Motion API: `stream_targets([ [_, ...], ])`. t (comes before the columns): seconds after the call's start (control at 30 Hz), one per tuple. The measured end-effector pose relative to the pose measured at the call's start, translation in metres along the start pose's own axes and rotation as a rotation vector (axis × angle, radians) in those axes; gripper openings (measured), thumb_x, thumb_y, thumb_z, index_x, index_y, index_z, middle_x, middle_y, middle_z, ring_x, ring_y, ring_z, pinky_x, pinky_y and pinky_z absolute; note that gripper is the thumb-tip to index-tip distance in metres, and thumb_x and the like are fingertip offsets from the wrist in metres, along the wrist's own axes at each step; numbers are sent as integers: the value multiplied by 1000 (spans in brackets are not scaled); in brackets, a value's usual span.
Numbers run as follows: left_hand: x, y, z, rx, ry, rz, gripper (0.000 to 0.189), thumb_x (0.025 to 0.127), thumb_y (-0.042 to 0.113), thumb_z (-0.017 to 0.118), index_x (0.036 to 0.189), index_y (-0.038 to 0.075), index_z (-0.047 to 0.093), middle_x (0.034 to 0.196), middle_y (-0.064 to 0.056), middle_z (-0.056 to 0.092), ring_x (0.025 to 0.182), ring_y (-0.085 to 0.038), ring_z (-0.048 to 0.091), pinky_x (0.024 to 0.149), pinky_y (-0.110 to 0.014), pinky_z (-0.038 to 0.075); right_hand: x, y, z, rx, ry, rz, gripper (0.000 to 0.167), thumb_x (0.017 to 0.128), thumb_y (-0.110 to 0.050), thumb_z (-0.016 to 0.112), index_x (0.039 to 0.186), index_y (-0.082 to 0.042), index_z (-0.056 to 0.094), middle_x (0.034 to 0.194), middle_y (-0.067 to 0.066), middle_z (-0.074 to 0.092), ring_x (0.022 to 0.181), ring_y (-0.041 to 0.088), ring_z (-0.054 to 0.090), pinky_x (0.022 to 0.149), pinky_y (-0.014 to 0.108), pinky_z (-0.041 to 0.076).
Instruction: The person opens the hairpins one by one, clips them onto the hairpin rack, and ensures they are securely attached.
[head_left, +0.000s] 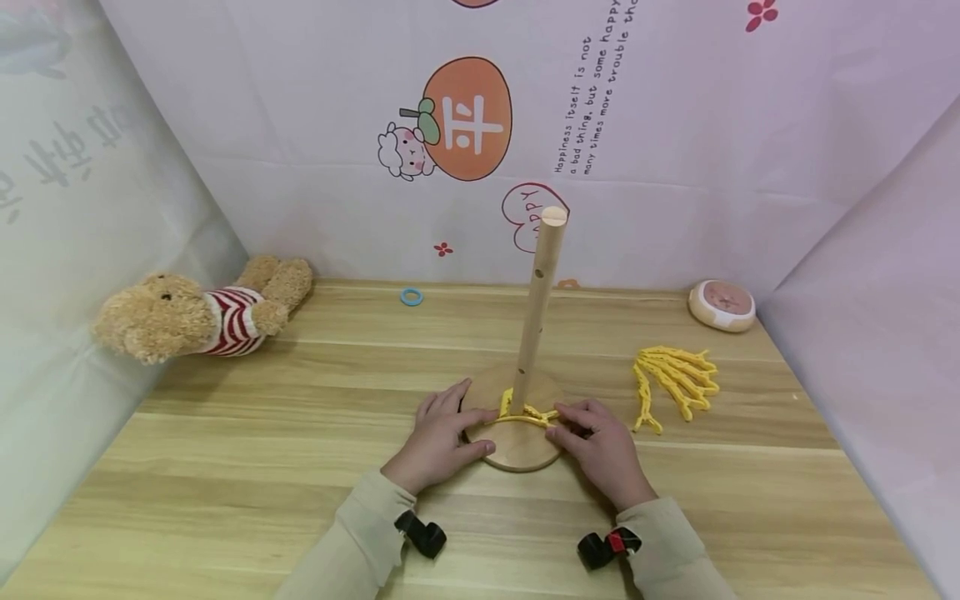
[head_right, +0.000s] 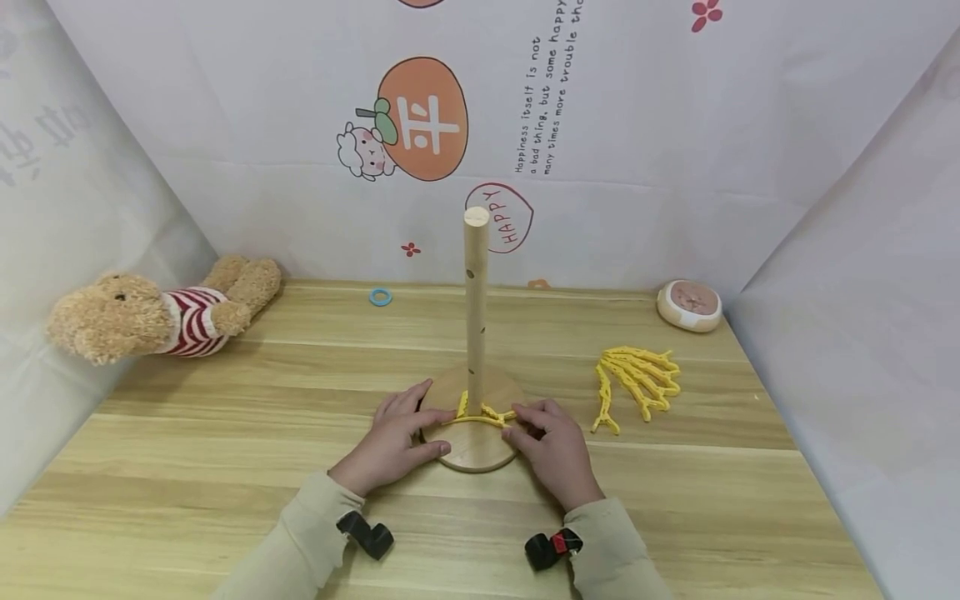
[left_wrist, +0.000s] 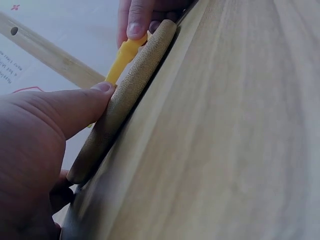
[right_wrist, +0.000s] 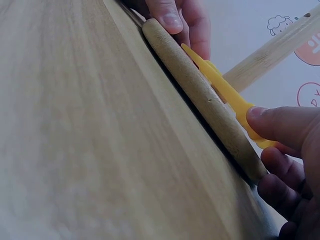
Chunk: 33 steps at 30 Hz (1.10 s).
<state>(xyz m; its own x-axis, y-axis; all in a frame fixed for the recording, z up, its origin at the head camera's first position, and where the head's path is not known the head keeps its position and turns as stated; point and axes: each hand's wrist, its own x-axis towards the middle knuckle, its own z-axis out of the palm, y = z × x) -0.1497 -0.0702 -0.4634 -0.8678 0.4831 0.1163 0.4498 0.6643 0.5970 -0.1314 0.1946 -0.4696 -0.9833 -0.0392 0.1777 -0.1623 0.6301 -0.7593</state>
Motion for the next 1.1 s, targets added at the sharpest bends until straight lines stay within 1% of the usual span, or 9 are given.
stream_targets([
  [0.23,0,-2,1,-27,22,-10,42,89,40,75,129,26,69,161,-20,30,149,-37,26,117,-59,9,-1,0,-1,9,-5,17,36,86,-22,81,120,-9,74,99,-2,65,83,12,57,72,26,48],
  [0.67,1,-4,4,-41,43,-15,41,87,41,77,125,27,70,160,-18,32,148,-36,28,118,-58,11,-1,0,-2,41,-14,35,38,87,-21,80,122,-7,73,99,-1,65,84,12,57,72,25,48],
  [0.73,1,-5,4,-39,42,-17,41,87,42,77,125,27,70,160,-18,32,148,-36,28,118,-58,10,-2,-1,-2,45,-17,42,38,87,-21,80,122,-7,72,100,0,65,84,13,57,72,25,48],
  [0.9,1,-4,3,-50,38,-36,47,87,42,78,128,23,66,160,-16,33,148,-34,28,118,-57,10,-2,-2,-4,63,-26,91,44,88,-19,79,129,-7,68,103,1,65,88,15,58,75,25,49],
  [0.97,1,-4,3,-56,39,-43,49,87,42,78,129,22,65,160,-16,33,148,-33,28,118,-56,10,-2,-1,-4,70,-23,103,44,89,-19,78,130,-8,68,104,1,65,89,15,58,76,26,49],
  [1.1,1,-4,3,-58,40,-43,48,86,42,78,128,22,65,160,-16,33,148,-33,28,118,-57,10,-5,1,-6,104,18,95,37,89,-18,78,124,-11,71,103,0,67,88,15,59,75,25,49],
])
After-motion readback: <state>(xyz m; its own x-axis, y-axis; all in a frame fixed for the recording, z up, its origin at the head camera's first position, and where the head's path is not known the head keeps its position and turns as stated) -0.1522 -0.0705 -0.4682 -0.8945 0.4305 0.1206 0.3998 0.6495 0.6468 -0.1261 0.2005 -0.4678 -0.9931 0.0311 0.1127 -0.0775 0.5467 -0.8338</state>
